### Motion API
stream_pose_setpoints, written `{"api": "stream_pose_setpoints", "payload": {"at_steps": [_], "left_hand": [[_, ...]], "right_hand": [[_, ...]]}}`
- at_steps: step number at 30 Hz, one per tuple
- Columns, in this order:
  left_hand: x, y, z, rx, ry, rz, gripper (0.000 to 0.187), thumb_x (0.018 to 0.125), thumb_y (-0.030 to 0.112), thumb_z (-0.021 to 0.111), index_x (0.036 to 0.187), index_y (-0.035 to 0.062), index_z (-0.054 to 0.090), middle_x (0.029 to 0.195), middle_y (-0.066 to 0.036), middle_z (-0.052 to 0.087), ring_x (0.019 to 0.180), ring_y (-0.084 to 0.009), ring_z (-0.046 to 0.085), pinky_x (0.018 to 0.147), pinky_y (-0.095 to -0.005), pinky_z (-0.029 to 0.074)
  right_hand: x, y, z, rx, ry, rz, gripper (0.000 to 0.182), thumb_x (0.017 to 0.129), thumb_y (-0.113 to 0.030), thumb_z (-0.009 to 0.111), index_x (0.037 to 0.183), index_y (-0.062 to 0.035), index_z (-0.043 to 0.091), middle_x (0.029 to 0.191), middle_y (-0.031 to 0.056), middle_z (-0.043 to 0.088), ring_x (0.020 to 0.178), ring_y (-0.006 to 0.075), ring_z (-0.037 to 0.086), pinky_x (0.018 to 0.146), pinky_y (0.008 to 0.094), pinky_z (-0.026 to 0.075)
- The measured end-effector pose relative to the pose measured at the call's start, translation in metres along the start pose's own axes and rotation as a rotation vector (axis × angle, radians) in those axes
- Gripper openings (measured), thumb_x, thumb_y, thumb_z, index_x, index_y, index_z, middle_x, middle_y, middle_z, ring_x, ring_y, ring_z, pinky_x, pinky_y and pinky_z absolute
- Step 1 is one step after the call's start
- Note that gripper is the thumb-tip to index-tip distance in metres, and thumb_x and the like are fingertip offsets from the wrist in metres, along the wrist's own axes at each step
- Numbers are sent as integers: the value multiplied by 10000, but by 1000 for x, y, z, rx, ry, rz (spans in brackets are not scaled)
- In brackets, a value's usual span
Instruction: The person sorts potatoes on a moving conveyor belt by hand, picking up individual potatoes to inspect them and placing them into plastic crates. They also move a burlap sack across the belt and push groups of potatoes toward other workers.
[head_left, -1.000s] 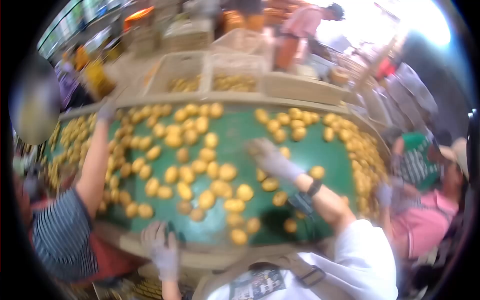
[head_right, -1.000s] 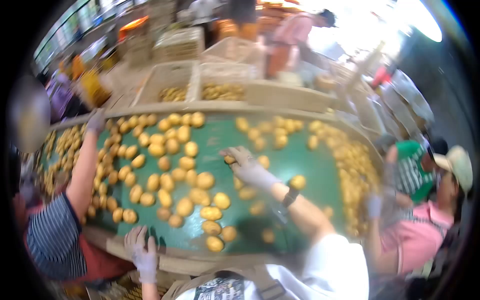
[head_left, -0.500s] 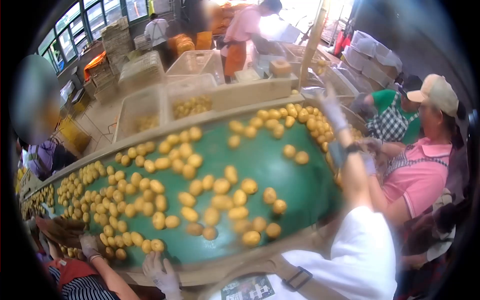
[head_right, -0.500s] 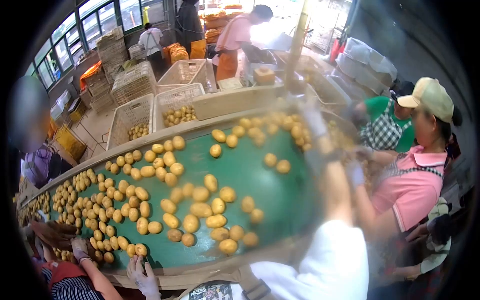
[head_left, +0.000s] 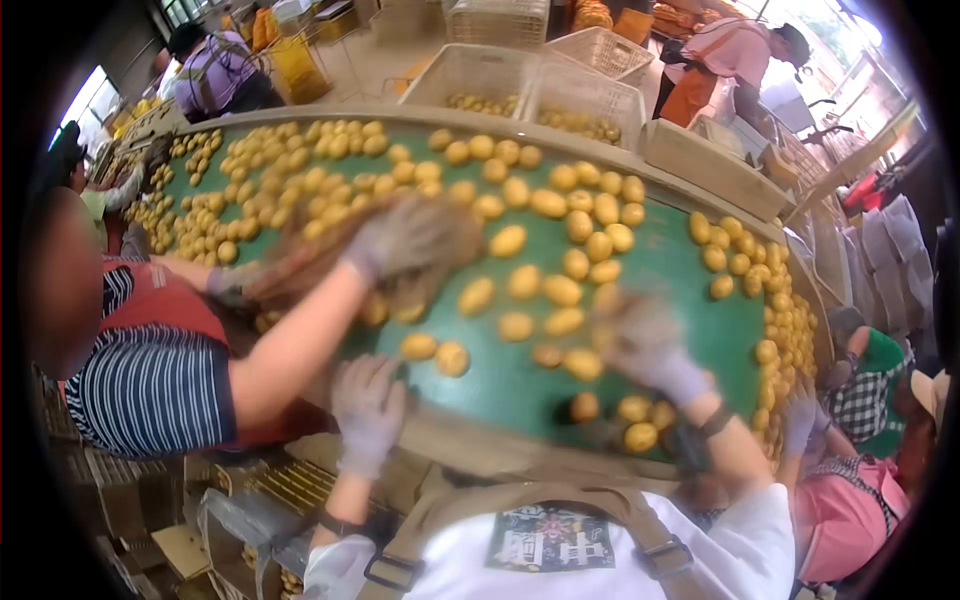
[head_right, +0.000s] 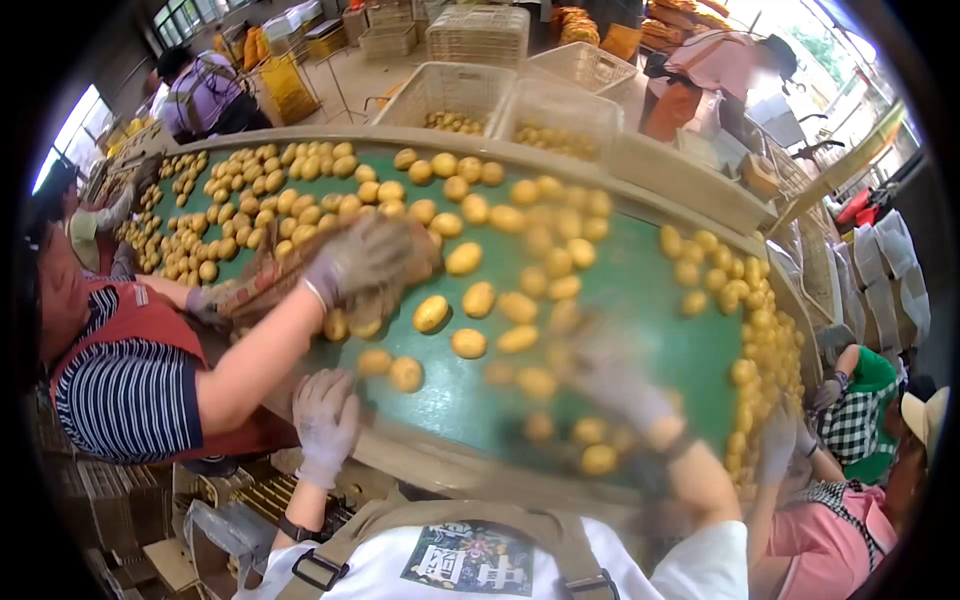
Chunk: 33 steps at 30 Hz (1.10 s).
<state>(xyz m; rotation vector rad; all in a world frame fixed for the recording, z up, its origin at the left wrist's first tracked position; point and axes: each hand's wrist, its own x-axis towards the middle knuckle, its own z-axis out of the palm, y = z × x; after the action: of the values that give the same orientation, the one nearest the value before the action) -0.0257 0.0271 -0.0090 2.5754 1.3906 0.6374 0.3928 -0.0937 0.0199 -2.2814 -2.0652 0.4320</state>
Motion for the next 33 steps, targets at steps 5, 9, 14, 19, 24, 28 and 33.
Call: {"api": "stream_pose_setpoints", "payload": {"at_steps": [5,9,14,19,24,28,33], "left_hand": [[11,1,-4,-29,3,-55,340,843,220,687,1153,86,729,1193,-119,704,1177,-336,607,1104,-511,394],[10,-2,-5,-29,23,-36,371,838,226,691,1180,84,719,1207,-121,695,1182,-332,598,1097,-512,398],[3,16,-4,-186,75,-24,491,815,227,708,1278,65,673,1332,-179,616,1254,-380,545,1107,-530,388],[6,15,-12,-131,-30,84,545,782,247,734,1292,67,661,1342,-184,593,1297,-416,505,1108,-547,379],[9,3,-21,-70,-59,39,526,783,254,735,1273,77,668,1332,-176,598,1289,-409,511,1101,-546,383],[13,-3,-22,-110,-47,21,524,787,258,739,1276,80,668,1338,-171,598,1292,-403,510,1096,-542,387],[11,-6,-25,-133,-22,13,511,785,239,741,1265,75,673,1351,-170,597,1286,-415,515,1103,-521,395]], "right_hand": [[39,98,-22,-400,369,344,395,969,-248,578,1335,-101,607,1201,193,632,1223,432,543,1044,578,409],[127,35,50,-318,433,54,455,985,-376,572,1319,-69,614,1310,208,614,1207,452,566,1001,649,423],[106,-133,47,90,145,-534,446,980,-421,614,1310,-121,626,1344,170,593,1249,383,557,1086,556,409],[110,-117,-6,667,-132,-444,242,984,-264,605,1157,-119,693,1171,145,689,1116,366,643,967,445,522],[237,41,-29,-106,407,-54,353,926,-200,572,1246,-58,620,1138,156,673,998,398,665,847,482,550],[286,41,-37,-89,119,326,557,965,-405,553,1424,-91,530,1448,239,549,1294,440,564,1063,502,473],[263,30,-41,158,3,241,644,927,-415,587,1504,-160,459,1369,262,586,1256,431,580,1067,471,468]]}}
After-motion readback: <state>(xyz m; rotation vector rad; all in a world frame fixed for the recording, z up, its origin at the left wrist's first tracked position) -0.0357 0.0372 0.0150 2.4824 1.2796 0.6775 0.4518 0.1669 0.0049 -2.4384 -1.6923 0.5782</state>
